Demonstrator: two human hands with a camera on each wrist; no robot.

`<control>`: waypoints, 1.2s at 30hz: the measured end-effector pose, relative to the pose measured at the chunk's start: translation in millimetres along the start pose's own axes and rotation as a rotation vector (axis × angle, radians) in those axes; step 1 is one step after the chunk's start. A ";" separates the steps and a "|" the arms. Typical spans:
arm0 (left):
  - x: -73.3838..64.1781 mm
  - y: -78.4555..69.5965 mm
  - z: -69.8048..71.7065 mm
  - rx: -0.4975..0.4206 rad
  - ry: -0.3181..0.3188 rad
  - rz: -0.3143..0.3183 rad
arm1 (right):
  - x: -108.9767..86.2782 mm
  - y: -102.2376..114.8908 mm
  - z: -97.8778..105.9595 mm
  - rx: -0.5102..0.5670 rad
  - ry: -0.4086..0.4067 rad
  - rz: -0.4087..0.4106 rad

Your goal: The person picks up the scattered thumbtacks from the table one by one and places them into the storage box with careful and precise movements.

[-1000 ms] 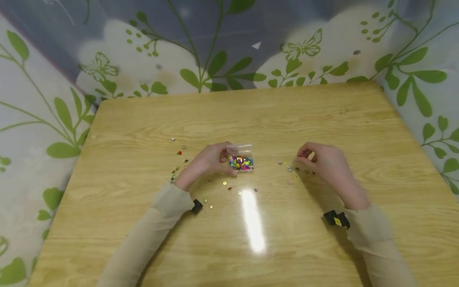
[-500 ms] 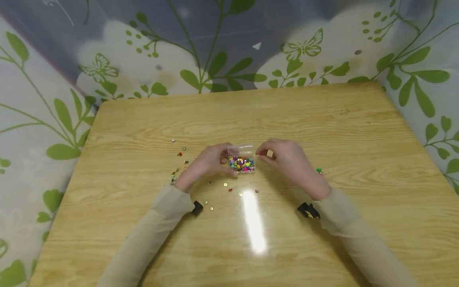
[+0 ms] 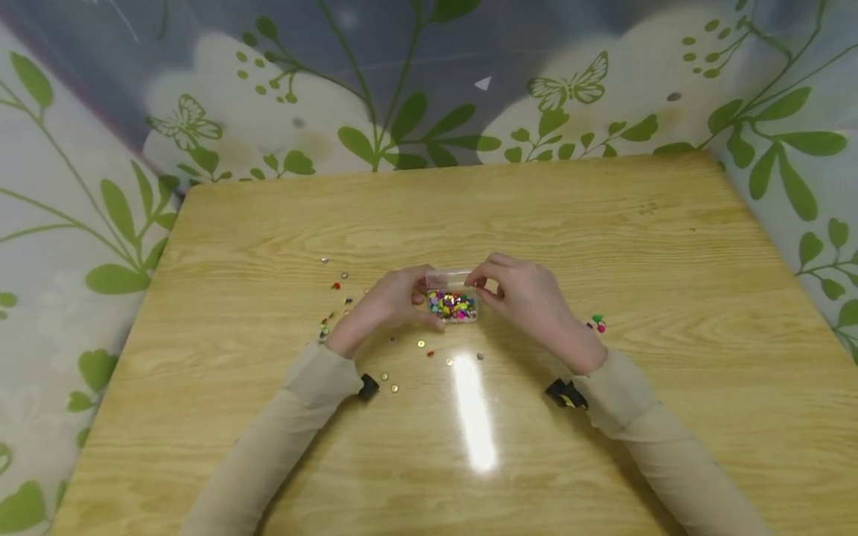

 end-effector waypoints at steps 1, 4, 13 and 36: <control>-0.4 0.4 0.1 -0.001 0.000 0.003 | 0.1 0.1 -0.6 0.005 0.002 -0.003; -2.2 1.6 0.7 -0.004 -0.001 0.009 | 0.6 -0.2 -3.1 0.015 0.008 -0.012; -6.9 6.5 9.8 -0.015 -0.010 0.018 | 7.9 6.7 -7.1 -0.002 -0.021 0.004; -2.3 1.3 -0.6 -0.027 0.006 0.024 | -19.3 -34.7 93.7 -0.114 -0.153 -0.186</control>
Point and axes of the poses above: each hand's wrist, its own x-axis towards the middle knuckle, its own z-axis out of the back of the hand, y = z × x, the point moved 10 cm from there along x, towards the middle knuckle, and after that the axes turned 6 degrees about z, right-handed, at the moved point
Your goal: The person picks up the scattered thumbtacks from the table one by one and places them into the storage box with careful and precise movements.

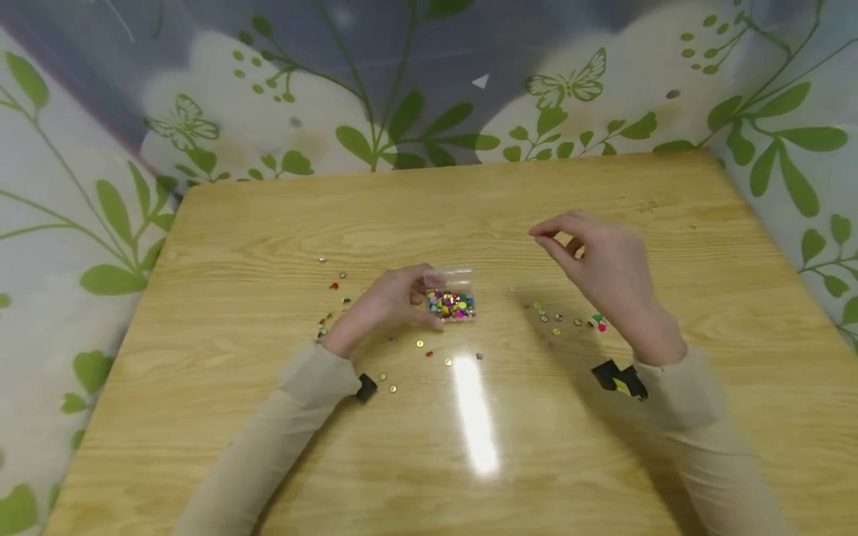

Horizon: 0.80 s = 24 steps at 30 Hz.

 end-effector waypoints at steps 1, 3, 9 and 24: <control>0.1 -0.4 -0.2 0.002 -0.001 0.002 | -3.2 -4.4 3.4 -0.014 0.009 -0.019; -0.1 -1.7 -0.5 0.004 -0.001 0.004 | -10.0 -12.7 7.6 -0.043 0.029 -0.032; 0.0 -4.2 1.0 0.018 -0.011 -0.002 | -33.2 -39.0 1.2 -0.097 0.170 -0.075; -1.7 -0.9 1.0 0.034 -0.015 -0.013 | -94.8 -88.6 -54.1 -0.029 0.694 -0.325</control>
Point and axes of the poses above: each hand's wrist, its own x-axis towards the middle knuckle, its own z-axis out of the back of the hand, y = z × x, the point moved 10 cm from there along x, towards the middle knuckle, and after that the axes turned 6 degrees about z, right-handed, at the moved point
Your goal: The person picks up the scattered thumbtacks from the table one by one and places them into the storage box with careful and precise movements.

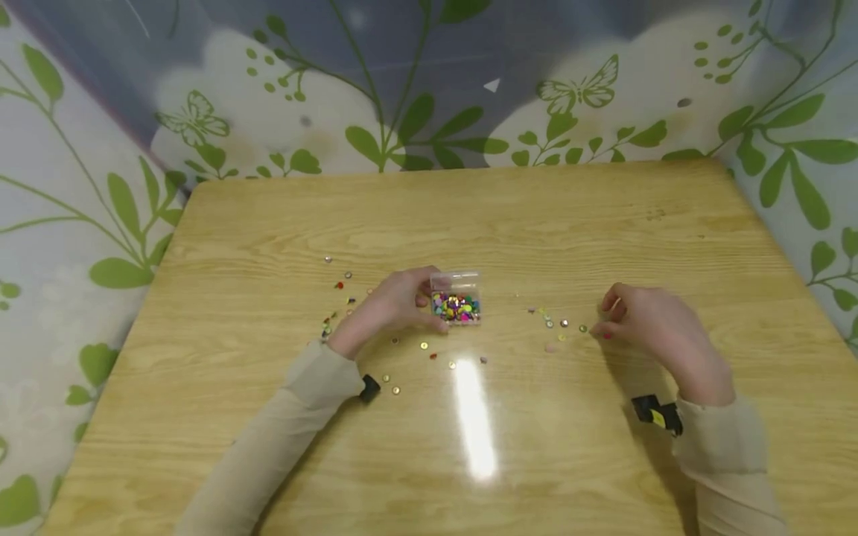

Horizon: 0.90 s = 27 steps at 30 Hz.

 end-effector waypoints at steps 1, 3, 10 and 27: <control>0.2 -0.4 0.0 0.003 -0.001 0.001 | -0.7 -1.2 -2.7 0.005 0.007 -0.006; 0.8 -0.8 -0.1 0.008 -0.002 0.006 | -2.1 -1.4 -6.5 0.011 0.007 -0.007; 0.7 -2.1 -0.2 0.018 0.005 0.008 | -0.5 4.3 -8.2 0.013 -0.070 0.053; 0.6 -0.7 -0.3 0.014 0.014 0.029 | -1.0 11.5 1.8 0.081 -0.186 0.081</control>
Point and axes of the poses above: each hand's wrist, its own x-axis towards the middle knuckle, its own z-axis out of the back of the hand, y = z × x, the point moved 10 cm from there along x, towards the middle knuckle, and after that the axes turned 6 degrees about z, right-handed, at the moved point
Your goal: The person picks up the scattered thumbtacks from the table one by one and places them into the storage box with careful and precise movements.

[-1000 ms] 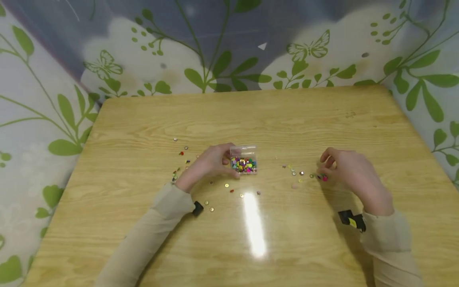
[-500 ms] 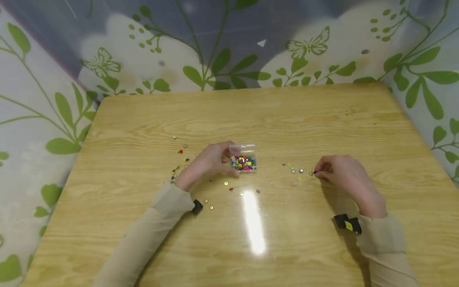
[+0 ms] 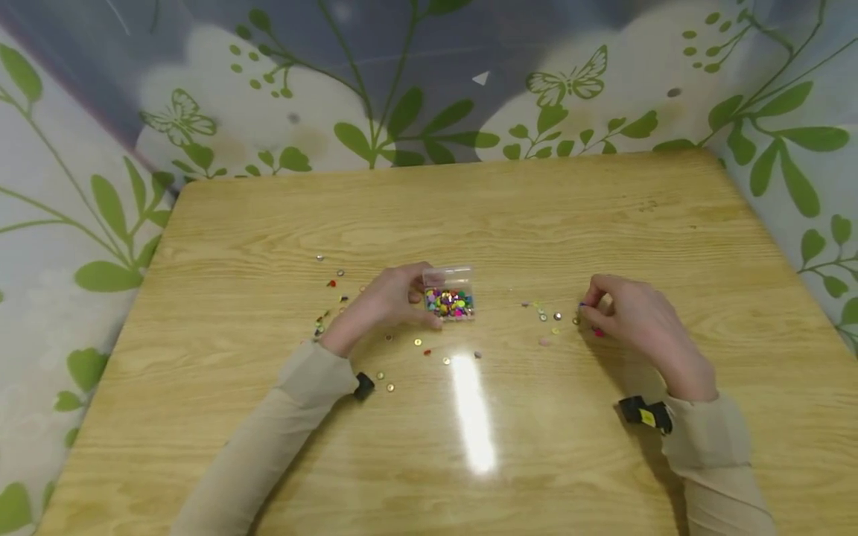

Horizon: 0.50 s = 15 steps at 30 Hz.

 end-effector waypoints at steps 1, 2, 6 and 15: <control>-0.2 0.1 0.1 -0.001 0.000 0.000 | -0.1 1.6 2.2 0.004 -0.029 0.017; -0.3 0.3 0.1 -0.004 0.000 0.000 | -0.3 3.3 4.8 0.007 -0.061 0.034; -0.4 0.8 0.4 -0.008 -0.007 -0.004 | -0.5 9.1 14.6 -0.014 -0.176 0.065; 0.6 0.0 -0.7 -0.027 -0.001 -0.015 | 14.2 36.8 1.2 -0.042 -0.141 0.137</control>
Point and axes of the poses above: each hand's wrist, its own x-axis towards the middle knuckle, its own z-axis out of the back of the hand, y = z × x, the point moved 10 cm from there along x, towards the middle knuckle, and after that the axes turned 6 degrees about z, right-handed, at the moved point
